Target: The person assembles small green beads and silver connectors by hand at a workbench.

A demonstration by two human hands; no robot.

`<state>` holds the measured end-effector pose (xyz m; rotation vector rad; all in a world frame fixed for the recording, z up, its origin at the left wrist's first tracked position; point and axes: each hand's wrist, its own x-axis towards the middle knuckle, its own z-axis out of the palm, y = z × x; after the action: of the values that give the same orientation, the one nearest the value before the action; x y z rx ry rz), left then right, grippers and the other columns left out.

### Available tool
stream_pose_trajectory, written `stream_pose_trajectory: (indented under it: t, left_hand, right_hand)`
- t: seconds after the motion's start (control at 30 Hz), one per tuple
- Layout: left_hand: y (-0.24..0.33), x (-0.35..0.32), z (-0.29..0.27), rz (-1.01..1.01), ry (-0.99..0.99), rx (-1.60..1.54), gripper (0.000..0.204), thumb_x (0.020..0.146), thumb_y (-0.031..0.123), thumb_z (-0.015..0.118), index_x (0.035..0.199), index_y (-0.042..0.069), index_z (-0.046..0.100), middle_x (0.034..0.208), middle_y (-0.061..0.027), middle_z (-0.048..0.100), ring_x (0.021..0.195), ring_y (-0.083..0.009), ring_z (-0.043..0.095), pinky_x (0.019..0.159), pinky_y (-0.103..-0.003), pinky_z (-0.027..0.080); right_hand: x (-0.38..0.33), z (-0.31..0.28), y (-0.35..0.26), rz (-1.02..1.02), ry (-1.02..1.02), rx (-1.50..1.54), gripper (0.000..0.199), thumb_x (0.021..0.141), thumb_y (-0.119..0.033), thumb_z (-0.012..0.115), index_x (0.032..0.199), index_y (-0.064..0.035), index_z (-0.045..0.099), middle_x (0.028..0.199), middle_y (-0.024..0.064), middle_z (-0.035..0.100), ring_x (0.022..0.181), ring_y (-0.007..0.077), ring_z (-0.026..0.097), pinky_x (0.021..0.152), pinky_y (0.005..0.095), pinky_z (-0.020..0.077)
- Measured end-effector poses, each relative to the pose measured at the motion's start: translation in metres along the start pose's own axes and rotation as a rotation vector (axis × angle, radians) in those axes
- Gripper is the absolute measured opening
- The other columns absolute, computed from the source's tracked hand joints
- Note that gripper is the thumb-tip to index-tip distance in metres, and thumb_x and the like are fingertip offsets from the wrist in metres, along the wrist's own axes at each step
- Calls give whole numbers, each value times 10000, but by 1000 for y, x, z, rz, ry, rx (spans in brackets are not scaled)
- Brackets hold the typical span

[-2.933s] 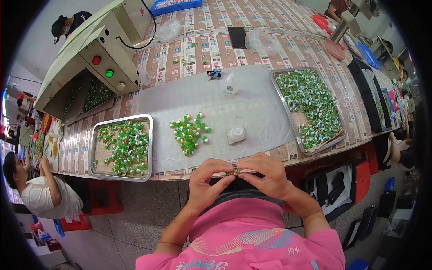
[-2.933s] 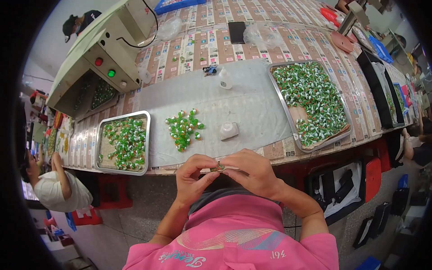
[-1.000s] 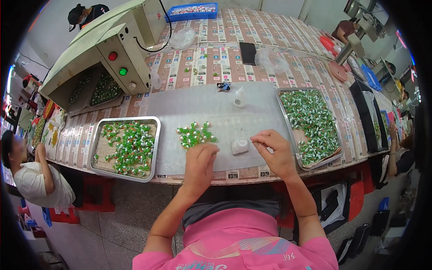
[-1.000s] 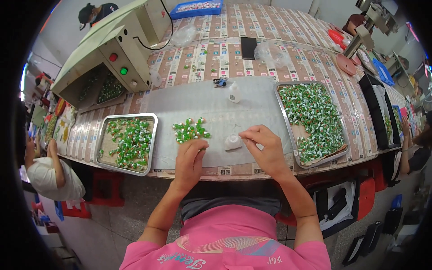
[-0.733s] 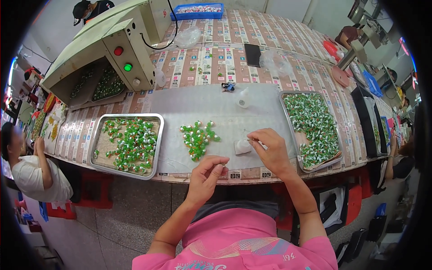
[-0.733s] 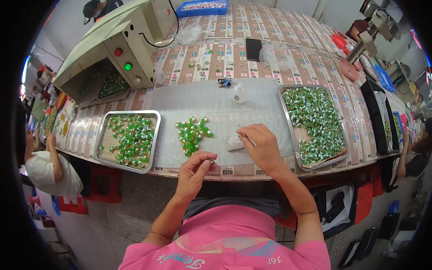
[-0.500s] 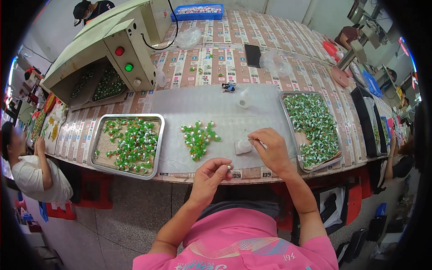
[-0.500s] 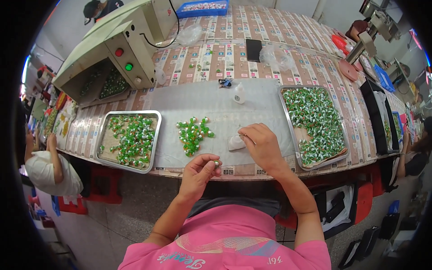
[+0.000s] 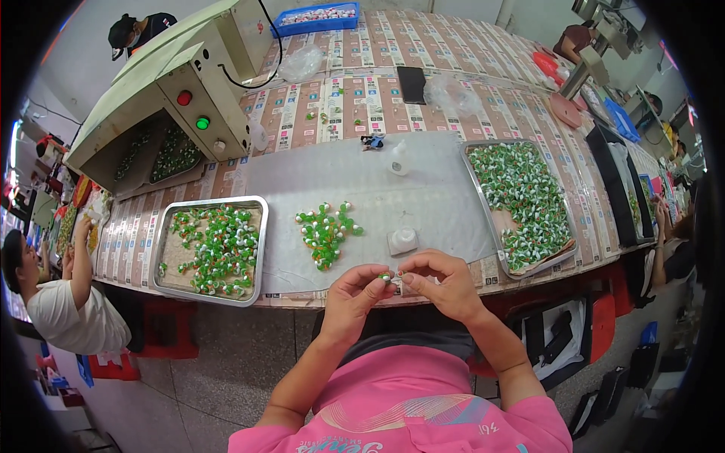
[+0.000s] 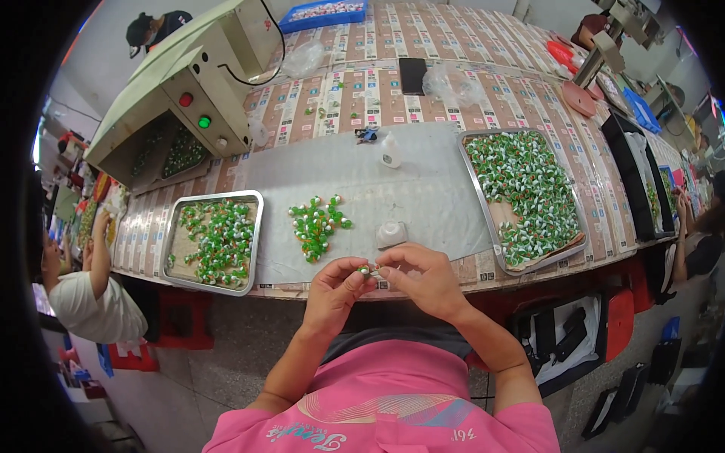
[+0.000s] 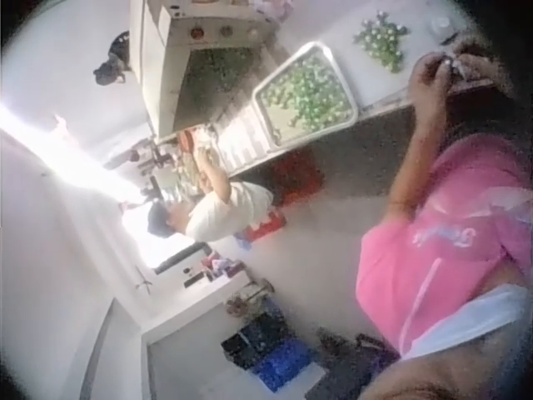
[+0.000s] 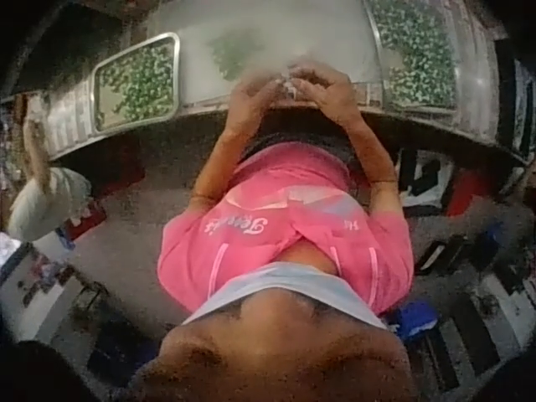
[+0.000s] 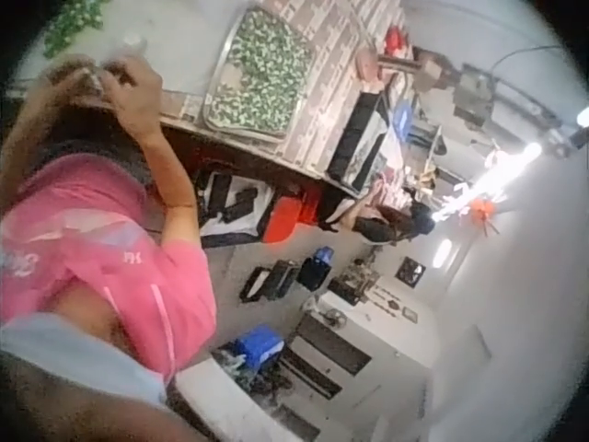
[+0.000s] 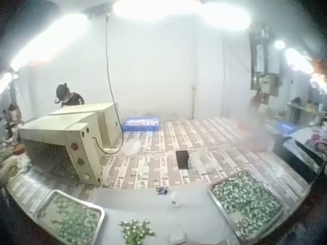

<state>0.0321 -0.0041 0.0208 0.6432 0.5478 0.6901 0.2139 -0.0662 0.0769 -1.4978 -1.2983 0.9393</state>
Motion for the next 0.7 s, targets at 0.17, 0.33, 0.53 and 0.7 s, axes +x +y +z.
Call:
stream_pose_trajectory:
  t: [0.17,0.33,0.53,0.7]
  left_hand:
    - [-7,2,6,8,-8,21,237,925,58,613,1151,-13,597,1055,-92,663,931,-151,653,862,-287,544]
    - [-9,2,11,50,-1,94,217,915,35,620,1126,-17,615,1042,-91,668,934,-146,648,870,-282,529]
    - [-10,4,18,191,-21,225,189,881,-40,630,1067,-25,652,1044,-88,651,960,-151,635,870,-278,521]
    - [-18,5,18,304,-14,348,186,846,-86,642,1015,-19,681,1017,-101,648,948,-159,634,860,-272,522]
  right_hand:
    - [-3,-4,-1,94,-25,67,171,864,-88,691,1015,-7,689,957,61,654,869,111,604,760,245,477]
    - [-6,-8,1,93,-21,56,170,858,-104,703,1003,-17,698,946,72,667,862,126,615,744,252,479]
    - [-9,-12,7,29,-3,4,165,833,-90,719,984,-25,705,910,85,683,837,146,627,729,261,479]
    - [-10,-14,18,-96,17,-38,160,804,-31,729,962,-18,707,880,87,685,811,150,636,713,263,492]
